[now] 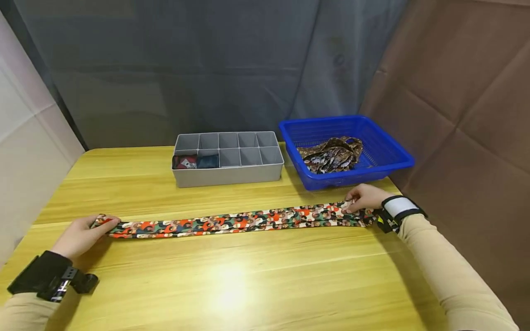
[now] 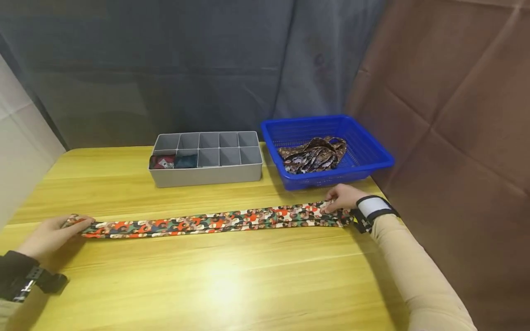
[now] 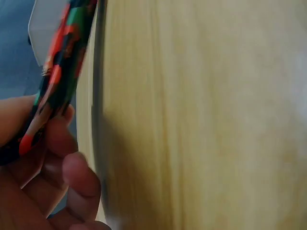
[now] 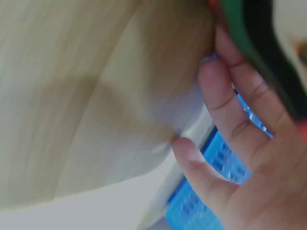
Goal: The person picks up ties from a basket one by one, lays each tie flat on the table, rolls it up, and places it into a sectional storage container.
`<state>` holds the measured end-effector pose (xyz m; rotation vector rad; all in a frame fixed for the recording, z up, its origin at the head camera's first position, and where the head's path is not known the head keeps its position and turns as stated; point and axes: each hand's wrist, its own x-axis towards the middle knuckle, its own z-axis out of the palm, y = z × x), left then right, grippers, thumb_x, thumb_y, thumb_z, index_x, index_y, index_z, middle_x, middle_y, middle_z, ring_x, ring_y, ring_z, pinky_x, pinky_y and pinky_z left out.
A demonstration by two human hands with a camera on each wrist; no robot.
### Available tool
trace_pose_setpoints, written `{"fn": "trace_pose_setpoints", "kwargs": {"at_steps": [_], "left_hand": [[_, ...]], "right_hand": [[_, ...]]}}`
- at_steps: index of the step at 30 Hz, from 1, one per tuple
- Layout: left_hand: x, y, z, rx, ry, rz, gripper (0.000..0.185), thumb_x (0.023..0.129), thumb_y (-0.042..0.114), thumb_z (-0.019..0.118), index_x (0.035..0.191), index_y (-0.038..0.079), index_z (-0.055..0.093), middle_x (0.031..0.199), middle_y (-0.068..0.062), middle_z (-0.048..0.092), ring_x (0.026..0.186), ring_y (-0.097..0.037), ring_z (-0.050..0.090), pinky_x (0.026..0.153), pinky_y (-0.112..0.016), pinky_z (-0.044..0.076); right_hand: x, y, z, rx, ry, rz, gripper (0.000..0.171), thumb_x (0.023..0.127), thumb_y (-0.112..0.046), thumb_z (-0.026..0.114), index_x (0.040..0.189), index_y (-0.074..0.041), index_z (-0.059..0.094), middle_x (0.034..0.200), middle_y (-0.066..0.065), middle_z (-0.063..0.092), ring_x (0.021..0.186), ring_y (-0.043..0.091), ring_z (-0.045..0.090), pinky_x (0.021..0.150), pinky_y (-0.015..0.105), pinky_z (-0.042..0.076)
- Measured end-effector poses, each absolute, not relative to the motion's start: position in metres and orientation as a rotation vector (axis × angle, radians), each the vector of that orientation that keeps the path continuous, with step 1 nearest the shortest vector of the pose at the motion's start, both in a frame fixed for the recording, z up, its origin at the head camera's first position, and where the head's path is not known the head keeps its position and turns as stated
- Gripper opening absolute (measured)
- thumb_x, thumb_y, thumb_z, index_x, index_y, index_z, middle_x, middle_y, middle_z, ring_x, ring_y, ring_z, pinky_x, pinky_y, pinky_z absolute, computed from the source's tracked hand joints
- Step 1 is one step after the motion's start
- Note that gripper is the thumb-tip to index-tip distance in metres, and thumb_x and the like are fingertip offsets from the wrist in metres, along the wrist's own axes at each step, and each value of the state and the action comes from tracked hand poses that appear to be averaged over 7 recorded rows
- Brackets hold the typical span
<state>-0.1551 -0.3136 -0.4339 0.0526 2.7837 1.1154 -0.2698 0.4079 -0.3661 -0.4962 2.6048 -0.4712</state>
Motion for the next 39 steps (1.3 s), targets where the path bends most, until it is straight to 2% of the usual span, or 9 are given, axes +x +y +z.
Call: {"fn": "trace_pose_setpoints", "kwargs": {"at_steps": [2,6,9,14,21,24,30,35,39], "left_hand": [[-0.156,-0.313,-0.436,0.054,2.785,1.104,0.043,0.102,0.041,0.046,0.101,0.0,0.057,0.067,-0.004,0.048,0.057,-0.018,0.041,0.057,-0.031,0.031],[-0.157,-0.313,-0.437,0.045,2.774,1.109,0.044,0.1,0.042,0.049,0.104,-0.001,0.061,0.078,-0.004,0.06,0.063,-0.015,0.049,0.057,-0.029,0.037],[-0.158,-0.313,-0.437,0.07,2.751,1.108,0.052,0.101,0.042,0.048,0.121,-0.004,0.058,0.092,-0.008,0.064,0.069,-0.015,0.053,0.06,-0.029,0.042],[-0.159,-0.315,-0.432,0.137,2.755,1.1,0.059,0.101,0.039,0.048,0.135,-0.009,0.046,0.105,-0.015,0.062,0.069,-0.016,0.053,0.062,-0.03,0.041],[-0.157,-0.317,-0.434,0.221,2.805,1.064,0.046,0.099,0.029,0.055,0.127,-0.008,0.055,0.083,-0.005,0.059,0.062,-0.014,0.051,0.057,-0.029,0.039],[-0.157,-0.313,-0.437,0.224,2.816,1.077,0.044,0.098,0.027,0.058,0.126,-0.007,0.057,0.081,-0.005,0.058,0.06,-0.013,0.052,0.055,-0.028,0.04],[-0.162,-0.297,-0.425,0.151,2.705,1.372,0.052,0.096,0.025,0.062,0.13,-0.012,0.05,0.095,-0.015,0.06,0.065,-0.019,0.061,0.059,-0.031,0.053],[-0.165,-0.285,-0.413,0.146,2.621,1.541,0.054,0.1,0.027,0.054,0.134,-0.013,0.046,0.105,-0.02,0.059,0.073,-0.017,0.061,0.062,-0.03,0.054],[-0.161,-0.278,-0.41,0.207,2.583,1.62,0.051,0.104,0.025,0.046,0.134,-0.015,0.044,0.113,-0.023,0.058,0.077,-0.013,0.059,0.063,-0.028,0.051]], "right_hand": [[-0.268,0.416,-0.363,-0.462,2.644,-0.436,0.042,0.08,-0.033,0.077,0.104,0.0,0.069,0.083,-0.002,0.064,0.069,0.013,0.053,0.065,0.032,0.045],[-0.26,0.434,-0.356,-0.35,2.661,-0.418,0.034,0.084,-0.038,0.073,0.085,-0.006,0.064,0.068,-0.004,0.05,0.06,0.011,0.043,0.059,0.028,0.036],[-0.251,0.447,-0.357,-0.275,2.621,-0.49,0.033,0.087,-0.033,0.071,0.073,-0.009,0.054,0.063,-0.005,0.042,0.057,0.01,0.04,0.056,0.026,0.034],[-0.242,0.455,-0.362,-0.192,2.657,-0.503,0.034,0.087,-0.036,0.071,0.071,-0.011,0.053,0.062,-0.004,0.044,0.056,0.012,0.044,0.053,0.027,0.037],[-0.242,0.457,-0.365,-0.212,2.709,-0.494,0.033,0.086,-0.034,0.072,0.074,-0.007,0.057,0.064,-0.002,0.049,0.058,0.015,0.047,0.054,0.029,0.039],[-0.237,0.456,-0.361,-0.252,2.797,-0.39,0.035,0.086,-0.034,0.071,0.082,-0.001,0.063,0.072,0.003,0.059,0.064,0.019,0.053,0.058,0.033,0.043],[-0.221,0.396,-0.327,-0.386,2.955,-0.168,0.061,0.088,-0.048,0.065,0.114,0.007,0.064,0.098,0.017,0.068,0.086,0.032,0.064,0.071,0.05,0.05],[-0.206,0.304,-0.319,-0.734,2.862,-0.219,0.051,0.088,-0.05,0.064,0.112,-0.005,0.068,0.091,-0.001,0.068,0.077,0.013,0.061,0.068,0.039,0.051],[-0.205,0.23,-0.332,-1.033,2.715,-0.333,0.041,0.09,-0.046,0.064,0.112,-0.011,0.07,0.096,-0.004,0.069,0.075,0.006,0.059,0.068,0.031,0.049]]}}
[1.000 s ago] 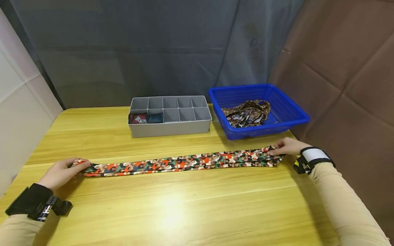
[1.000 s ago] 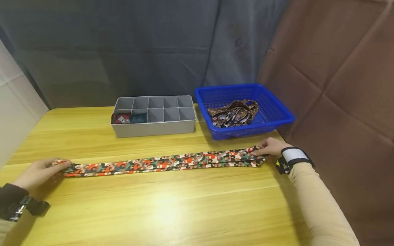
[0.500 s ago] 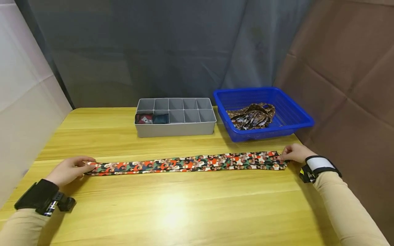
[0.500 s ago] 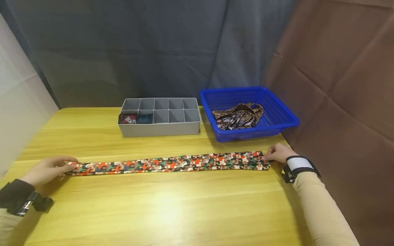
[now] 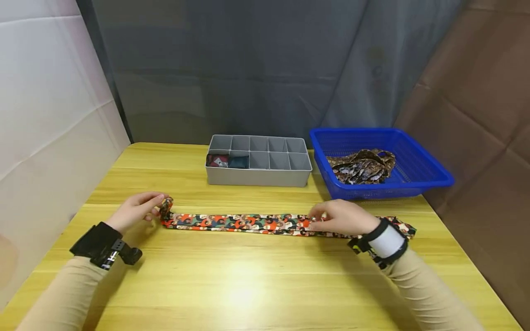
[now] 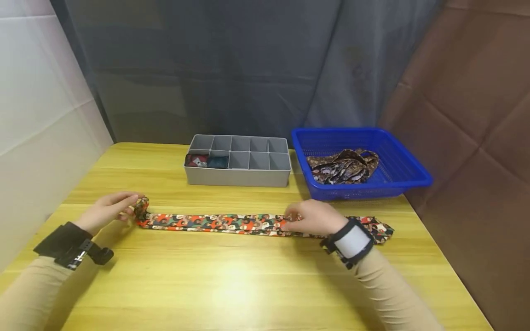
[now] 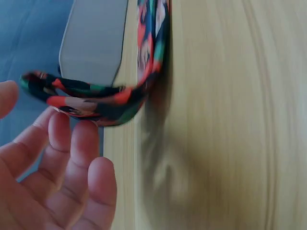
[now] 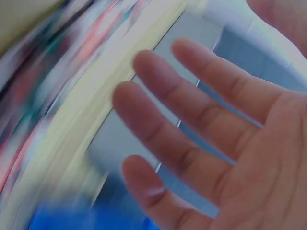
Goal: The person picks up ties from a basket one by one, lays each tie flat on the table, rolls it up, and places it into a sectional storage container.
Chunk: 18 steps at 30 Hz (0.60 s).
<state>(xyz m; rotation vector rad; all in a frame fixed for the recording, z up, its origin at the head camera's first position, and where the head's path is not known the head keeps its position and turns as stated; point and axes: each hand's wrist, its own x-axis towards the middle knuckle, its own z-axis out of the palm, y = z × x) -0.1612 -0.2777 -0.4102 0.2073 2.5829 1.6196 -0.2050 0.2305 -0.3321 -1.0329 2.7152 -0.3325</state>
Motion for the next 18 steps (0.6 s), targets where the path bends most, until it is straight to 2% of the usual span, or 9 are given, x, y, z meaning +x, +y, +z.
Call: {"fn": "trace_pose_setpoints", "kwargs": {"at_steps": [4,7,11,14,18], "left_hand": [[-0.164,-0.266,-0.415,0.336,2.574,1.594,0.042,0.103,0.019,0.047,0.13,-0.013,0.051,0.101,-0.018,0.06,0.076,-0.014,0.057,0.062,-0.027,0.049],[-0.167,-0.256,-0.42,0.466,2.637,1.451,0.034,0.102,0.017,0.05,0.123,-0.008,0.06,0.097,-0.013,0.064,0.081,-0.017,0.058,0.067,-0.029,0.048],[-0.17,-0.248,-0.426,0.589,2.738,1.252,0.023,0.099,0.014,0.056,0.112,0.0,0.069,0.101,-0.008,0.069,0.086,-0.015,0.06,0.075,-0.03,0.048],[-0.172,-0.244,-0.427,0.619,2.773,1.164,0.017,0.094,0.01,0.062,0.106,0.002,0.071,0.093,-0.003,0.069,0.077,-0.012,0.058,0.069,-0.029,0.047],[-0.173,-0.24,-0.428,0.655,2.832,1.064,0.016,0.087,0.005,0.067,0.102,0.005,0.072,0.08,0.005,0.061,0.068,-0.009,0.051,0.062,-0.027,0.042]], "right_hand": [[-0.206,0.162,-0.345,-1.258,2.581,-0.424,0.038,0.092,-0.042,0.064,0.113,-0.011,0.07,0.104,-0.001,0.068,0.073,0.005,0.059,0.07,0.029,0.049],[-0.206,0.114,-0.355,-1.425,2.495,-0.449,0.035,0.092,-0.037,0.065,0.114,-0.01,0.07,0.11,0.001,0.065,0.081,0.01,0.061,0.075,0.029,0.05],[-0.206,0.061,-0.37,-1.565,2.414,-0.41,0.038,0.093,-0.034,0.065,0.122,-0.01,0.066,0.131,0.006,0.057,0.115,0.02,0.056,0.098,0.031,0.043],[-0.205,0.031,-0.381,-1.596,2.392,-0.328,0.046,0.094,-0.036,0.062,0.132,-0.012,0.06,0.145,0.008,0.046,0.131,0.021,0.044,0.107,0.031,0.034],[-0.206,0.004,-0.393,-1.617,2.402,-0.174,0.056,0.094,-0.042,0.06,0.142,-0.016,0.051,0.151,0.003,0.039,0.135,0.016,0.039,0.108,0.03,0.033]]}}
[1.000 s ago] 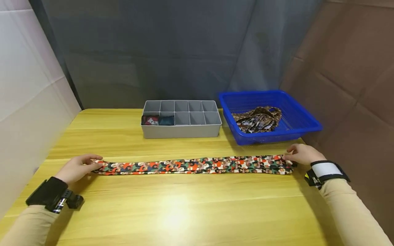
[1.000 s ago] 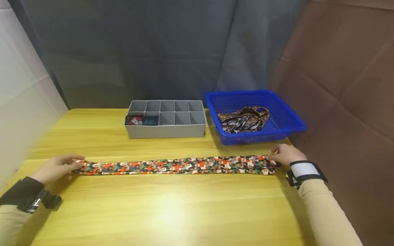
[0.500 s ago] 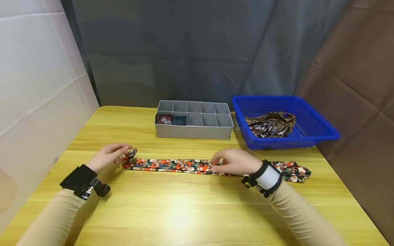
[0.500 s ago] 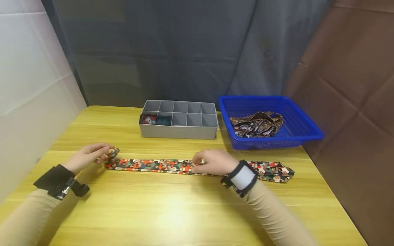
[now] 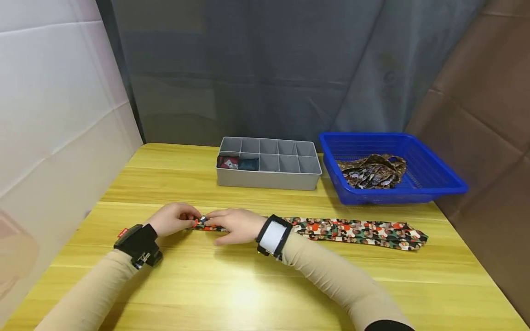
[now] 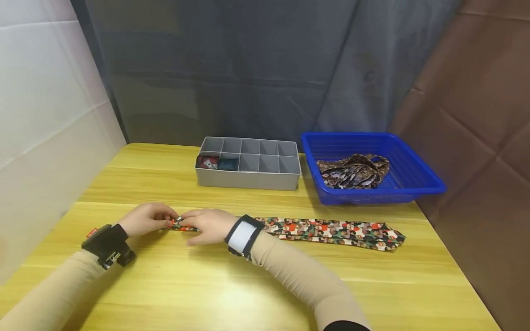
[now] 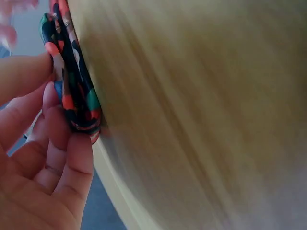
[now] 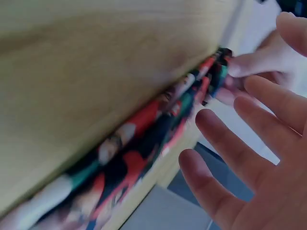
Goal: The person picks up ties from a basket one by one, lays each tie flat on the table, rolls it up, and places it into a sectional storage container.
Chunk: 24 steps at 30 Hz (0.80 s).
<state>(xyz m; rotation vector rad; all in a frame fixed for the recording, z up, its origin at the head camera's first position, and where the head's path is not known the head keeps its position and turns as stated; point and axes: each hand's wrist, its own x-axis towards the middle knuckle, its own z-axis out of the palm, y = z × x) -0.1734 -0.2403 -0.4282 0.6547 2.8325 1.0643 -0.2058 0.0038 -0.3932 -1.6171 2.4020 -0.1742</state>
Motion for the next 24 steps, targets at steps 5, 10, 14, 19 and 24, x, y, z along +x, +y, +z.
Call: {"fn": "trace_pose_setpoints", "kwargs": {"at_steps": [5,10,14,19,24], "left_hand": [[-0.175,-0.238,-0.427,0.719,2.914,0.91,0.023,0.084,0.01,0.071,0.106,0.004,0.069,0.079,0.004,0.055,0.069,-0.011,0.048,0.061,-0.028,0.041],[-0.173,-0.251,-0.424,0.632,2.914,0.773,0.048,0.078,0.025,0.08,0.117,0.001,0.065,0.087,-0.004,0.054,0.073,-0.015,0.048,0.064,-0.032,0.043],[-0.173,-0.264,-0.424,0.591,2.872,0.787,0.043,0.075,0.023,0.082,0.109,0.003,0.065,0.084,-0.003,0.054,0.073,-0.016,0.049,0.064,-0.034,0.042],[-0.175,-0.27,-0.418,0.564,2.814,0.853,0.035,0.078,0.019,0.079,0.105,0.004,0.063,0.077,0.002,0.057,0.067,-0.013,0.051,0.062,-0.032,0.043],[-0.181,-0.265,-0.403,0.607,2.828,0.909,0.038,0.078,0.008,0.074,0.113,-0.001,0.062,0.078,0.002,0.061,0.071,-0.013,0.058,0.065,-0.033,0.048]], "right_hand": [[-0.205,-0.011,-0.398,-1.582,2.445,0.011,0.058,0.092,-0.045,0.062,0.144,-0.021,0.049,0.149,-0.004,0.042,0.133,0.015,0.041,0.106,0.033,0.036],[-0.207,-0.02,-0.397,-1.578,2.451,0.046,0.054,0.092,-0.045,0.063,0.139,-0.02,0.055,0.143,-0.004,0.049,0.13,0.016,0.046,0.107,0.031,0.034],[-0.21,-0.024,-0.394,-1.555,2.421,-0.015,0.054,0.091,-0.043,0.063,0.138,-0.018,0.056,0.14,-0.004,0.052,0.127,0.011,0.047,0.106,0.025,0.032],[-0.216,-0.029,-0.394,-1.541,2.39,-0.089,0.05,0.092,-0.04,0.064,0.136,-0.015,0.058,0.137,-0.004,0.055,0.121,0.01,0.051,0.101,0.021,0.034],[-0.221,-0.031,-0.395,-1.53,2.367,-0.126,0.051,0.093,-0.041,0.062,0.136,-0.015,0.058,0.139,-0.004,0.054,0.117,0.012,0.051,0.1,0.021,0.035]]}}
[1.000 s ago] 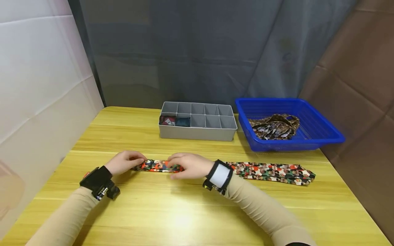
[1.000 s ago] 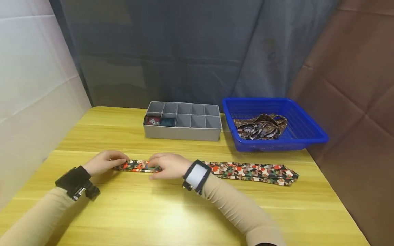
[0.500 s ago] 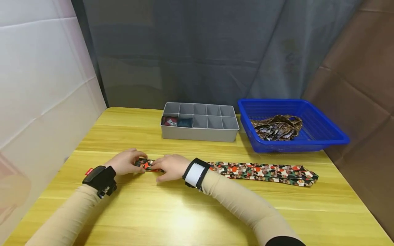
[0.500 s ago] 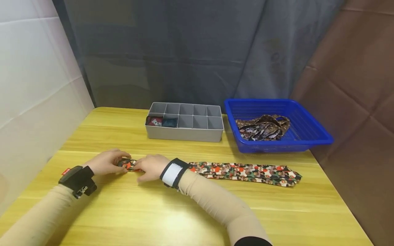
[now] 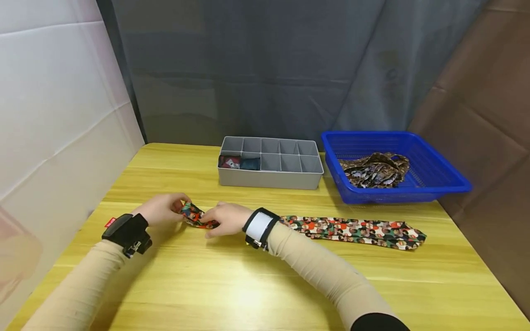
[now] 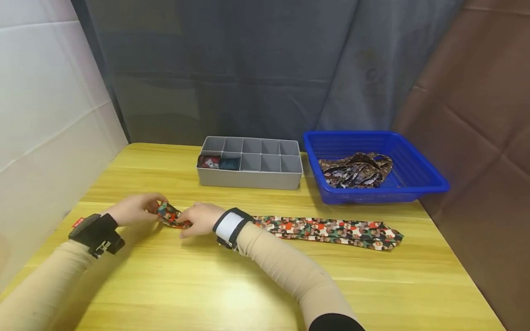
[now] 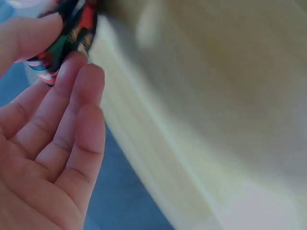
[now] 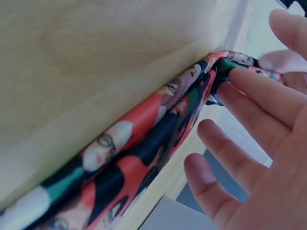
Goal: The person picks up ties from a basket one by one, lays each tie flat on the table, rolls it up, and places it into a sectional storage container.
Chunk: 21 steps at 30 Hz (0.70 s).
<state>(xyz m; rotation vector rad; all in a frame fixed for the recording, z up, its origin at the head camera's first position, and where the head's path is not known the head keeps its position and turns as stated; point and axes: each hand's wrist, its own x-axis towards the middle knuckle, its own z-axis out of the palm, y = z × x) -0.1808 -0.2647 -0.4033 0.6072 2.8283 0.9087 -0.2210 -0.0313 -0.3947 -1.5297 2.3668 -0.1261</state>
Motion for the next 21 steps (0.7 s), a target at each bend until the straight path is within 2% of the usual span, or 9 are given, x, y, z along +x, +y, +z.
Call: {"fn": "trace_pose_setpoints", "kwargs": {"at_steps": [4,11,15,21], "left_hand": [[-0.182,-0.248,-0.39,0.718,2.864,0.881,0.047,0.078,0.008,0.072,0.122,-0.001,0.06,0.082,0.003,0.063,0.077,-0.015,0.06,0.069,-0.035,0.048],[-0.175,-0.219,-0.381,0.868,2.796,0.855,0.052,0.075,0.002,0.065,0.128,0.001,0.058,0.091,0.0,0.067,0.086,-0.02,0.062,0.072,-0.035,0.047],[-0.171,-0.206,-0.383,0.907,2.809,0.785,0.047,0.076,0.001,0.063,0.123,0.002,0.062,0.092,-0.001,0.068,0.083,-0.017,0.061,0.072,-0.034,0.048],[-0.17,-0.188,-0.39,0.993,2.82,0.697,0.032,0.08,0.002,0.067,0.112,0.003,0.07,0.1,-0.004,0.068,0.086,-0.017,0.06,0.077,-0.037,0.05]], "right_hand": [[-0.223,-0.022,-0.39,-1.497,2.335,-0.14,0.05,0.094,-0.039,0.061,0.137,-0.014,0.056,0.141,-0.002,0.052,0.13,0.015,0.045,0.11,0.027,0.026],[-0.226,0.009,-0.381,-1.52,2.353,-0.19,0.041,0.093,-0.036,0.063,0.126,-0.012,0.066,0.13,0.0,0.06,0.119,0.016,0.053,0.1,0.026,0.039],[-0.226,0.025,-0.378,-1.49,2.404,-0.232,0.039,0.093,-0.036,0.063,0.123,-0.013,0.067,0.129,-0.001,0.061,0.118,0.015,0.055,0.099,0.027,0.041],[-0.218,0.037,-0.381,-1.491,2.463,-0.237,0.048,0.093,-0.037,0.064,0.134,-0.013,0.06,0.141,0.001,0.052,0.129,0.02,0.047,0.108,0.032,0.033]]}}
